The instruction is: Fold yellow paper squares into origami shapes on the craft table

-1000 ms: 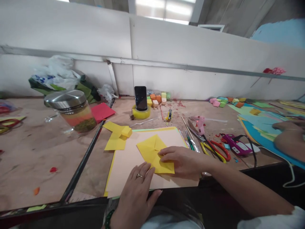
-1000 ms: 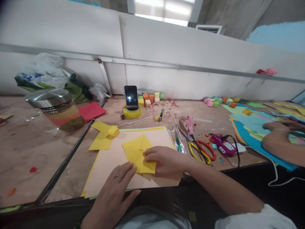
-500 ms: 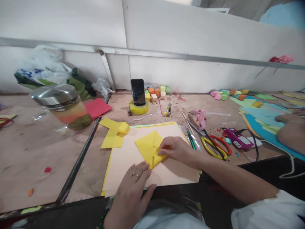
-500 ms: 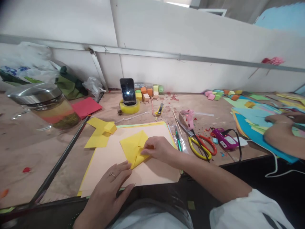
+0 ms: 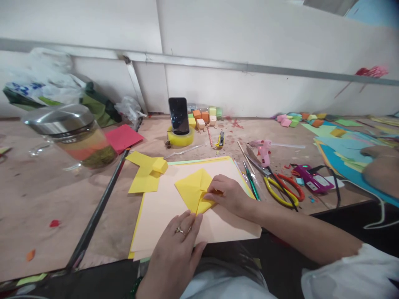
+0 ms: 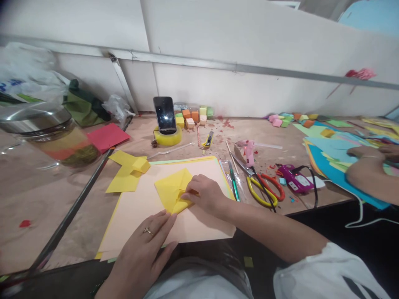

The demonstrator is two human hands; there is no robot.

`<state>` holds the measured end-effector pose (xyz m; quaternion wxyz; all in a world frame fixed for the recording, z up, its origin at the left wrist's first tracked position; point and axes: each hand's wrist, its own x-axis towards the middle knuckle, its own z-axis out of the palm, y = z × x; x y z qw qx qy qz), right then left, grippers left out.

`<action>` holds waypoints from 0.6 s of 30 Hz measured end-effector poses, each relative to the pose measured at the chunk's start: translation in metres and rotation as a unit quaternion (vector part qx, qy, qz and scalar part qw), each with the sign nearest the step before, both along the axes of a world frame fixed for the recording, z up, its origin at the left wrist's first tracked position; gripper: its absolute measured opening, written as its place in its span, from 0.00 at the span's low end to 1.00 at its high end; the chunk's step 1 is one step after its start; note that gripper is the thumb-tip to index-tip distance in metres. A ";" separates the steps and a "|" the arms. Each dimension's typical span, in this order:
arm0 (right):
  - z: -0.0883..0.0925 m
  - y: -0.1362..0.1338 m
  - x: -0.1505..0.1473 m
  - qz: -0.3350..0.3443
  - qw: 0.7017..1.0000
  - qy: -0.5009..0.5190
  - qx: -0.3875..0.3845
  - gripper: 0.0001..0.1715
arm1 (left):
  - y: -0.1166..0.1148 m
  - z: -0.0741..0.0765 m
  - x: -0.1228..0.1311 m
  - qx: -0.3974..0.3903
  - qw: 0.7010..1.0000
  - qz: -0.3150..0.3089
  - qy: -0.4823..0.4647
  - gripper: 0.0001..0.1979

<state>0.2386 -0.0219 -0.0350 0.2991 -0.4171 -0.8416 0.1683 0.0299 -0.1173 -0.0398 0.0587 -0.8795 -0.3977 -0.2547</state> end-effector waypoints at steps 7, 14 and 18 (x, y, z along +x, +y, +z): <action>-0.001 0.000 -0.001 0.001 1.000 -0.017 0.009 0.13 | -0.001 -0.002 0.003 -0.013 1.000 0.008 -0.014 0.19; 0.003 -0.001 -0.003 -0.010 0.999 -0.032 -0.010 0.13 | -0.001 -0.002 0.003 -0.011 1.000 0.012 -0.008 0.18; 0.005 -0.003 -0.004 -0.012 0.999 -0.046 -0.010 0.13 | -0.001 -0.001 0.004 -0.003 1.000 0.009 0.006 0.19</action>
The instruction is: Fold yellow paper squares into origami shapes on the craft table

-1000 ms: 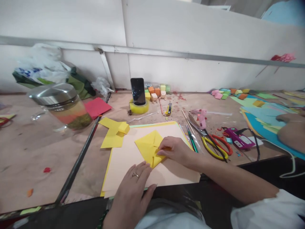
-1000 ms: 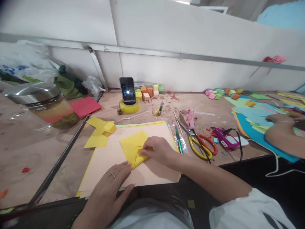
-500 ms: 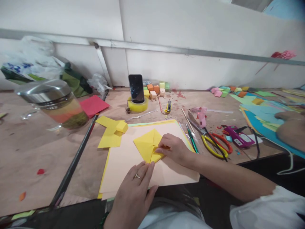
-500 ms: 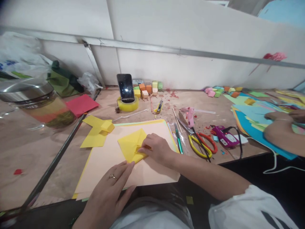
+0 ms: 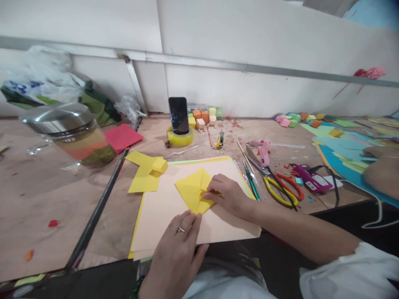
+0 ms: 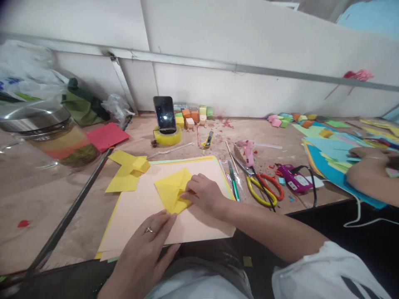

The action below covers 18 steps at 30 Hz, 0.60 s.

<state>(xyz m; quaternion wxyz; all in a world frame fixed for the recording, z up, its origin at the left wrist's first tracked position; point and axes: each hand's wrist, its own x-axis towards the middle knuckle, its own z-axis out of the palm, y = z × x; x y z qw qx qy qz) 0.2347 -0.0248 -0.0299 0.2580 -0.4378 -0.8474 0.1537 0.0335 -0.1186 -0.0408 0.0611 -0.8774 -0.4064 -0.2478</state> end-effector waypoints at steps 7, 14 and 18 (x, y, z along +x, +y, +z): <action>0.000 -0.002 -0.001 0.001 1.000 -0.024 0.011 0.12 | 0.000 0.003 0.001 -0.013 1.000 -0.004 0.014 0.19; 0.001 -0.002 -0.002 0.005 1.000 -0.016 0.026 0.10 | 0.001 0.008 0.003 -0.029 0.999 0.005 0.019 0.19; 0.006 -0.007 -0.003 0.009 1.000 -0.005 0.026 0.10 | 0.000 0.007 0.001 -0.041 0.999 0.005 0.016 0.21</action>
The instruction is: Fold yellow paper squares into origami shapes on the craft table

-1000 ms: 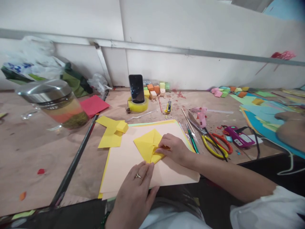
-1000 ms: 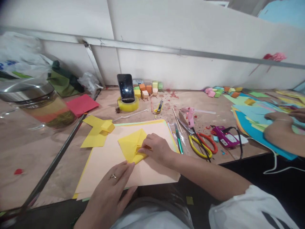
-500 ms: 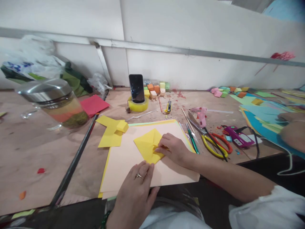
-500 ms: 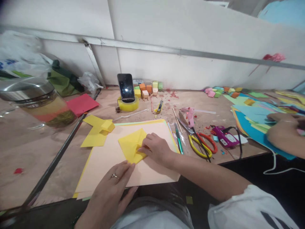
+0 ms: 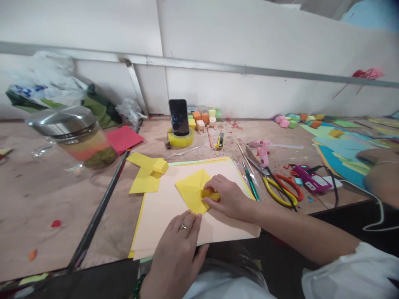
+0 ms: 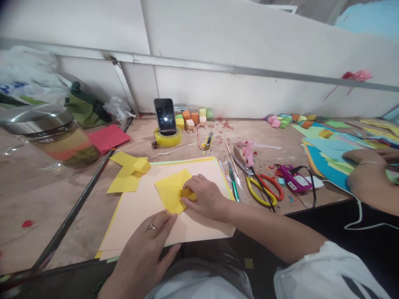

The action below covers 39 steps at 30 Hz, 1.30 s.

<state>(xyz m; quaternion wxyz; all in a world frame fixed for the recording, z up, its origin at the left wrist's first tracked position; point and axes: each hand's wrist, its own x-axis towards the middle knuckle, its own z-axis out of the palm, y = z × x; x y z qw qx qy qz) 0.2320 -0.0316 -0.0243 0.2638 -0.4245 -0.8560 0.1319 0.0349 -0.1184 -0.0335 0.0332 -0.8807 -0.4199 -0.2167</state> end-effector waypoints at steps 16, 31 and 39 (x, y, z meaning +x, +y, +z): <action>0.011 -0.004 0.012 0.000 0.998 -0.012 -0.054 0.20 | 0.002 0.004 0.002 0.017 1.000 -0.006 0.016 0.20; 0.009 -0.005 0.025 0.027 0.991 0.025 -0.127 0.26 | 0.001 0.008 0.002 0.008 1.000 0.007 0.022 0.19; -0.002 -0.004 0.037 0.032 0.993 0.050 -0.106 0.25 | -0.001 0.010 0.004 -0.026 0.999 0.018 0.022 0.18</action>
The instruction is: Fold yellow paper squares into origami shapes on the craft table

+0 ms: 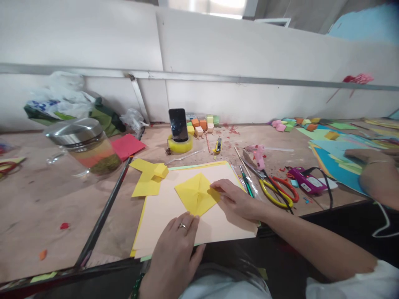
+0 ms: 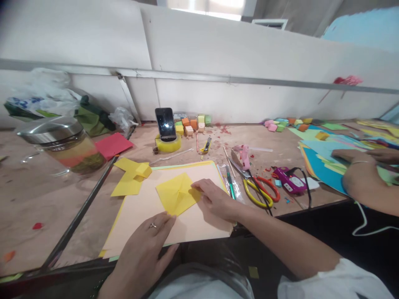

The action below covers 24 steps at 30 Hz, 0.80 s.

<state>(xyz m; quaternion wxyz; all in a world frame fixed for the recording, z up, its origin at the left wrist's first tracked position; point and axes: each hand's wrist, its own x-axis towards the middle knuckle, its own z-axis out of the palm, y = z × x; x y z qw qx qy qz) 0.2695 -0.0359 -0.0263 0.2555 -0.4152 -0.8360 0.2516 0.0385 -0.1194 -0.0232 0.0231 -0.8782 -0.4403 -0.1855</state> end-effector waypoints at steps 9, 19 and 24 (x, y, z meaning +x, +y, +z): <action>0.005 -0.012 -0.006 0.157 0.918 -0.134 0.338 0.13 | 0.003 0.016 0.010 -0.082 0.996 0.012 0.039 0.16; 0.009 -0.011 0.000 0.171 0.897 -0.259 0.316 0.09 | 0.003 0.018 0.020 -0.145 0.985 0.042 0.085 0.32; 0.000 -0.013 0.014 0.128 0.918 -0.260 0.271 0.11 | -0.003 0.013 0.013 -0.118 0.991 0.032 0.046 0.27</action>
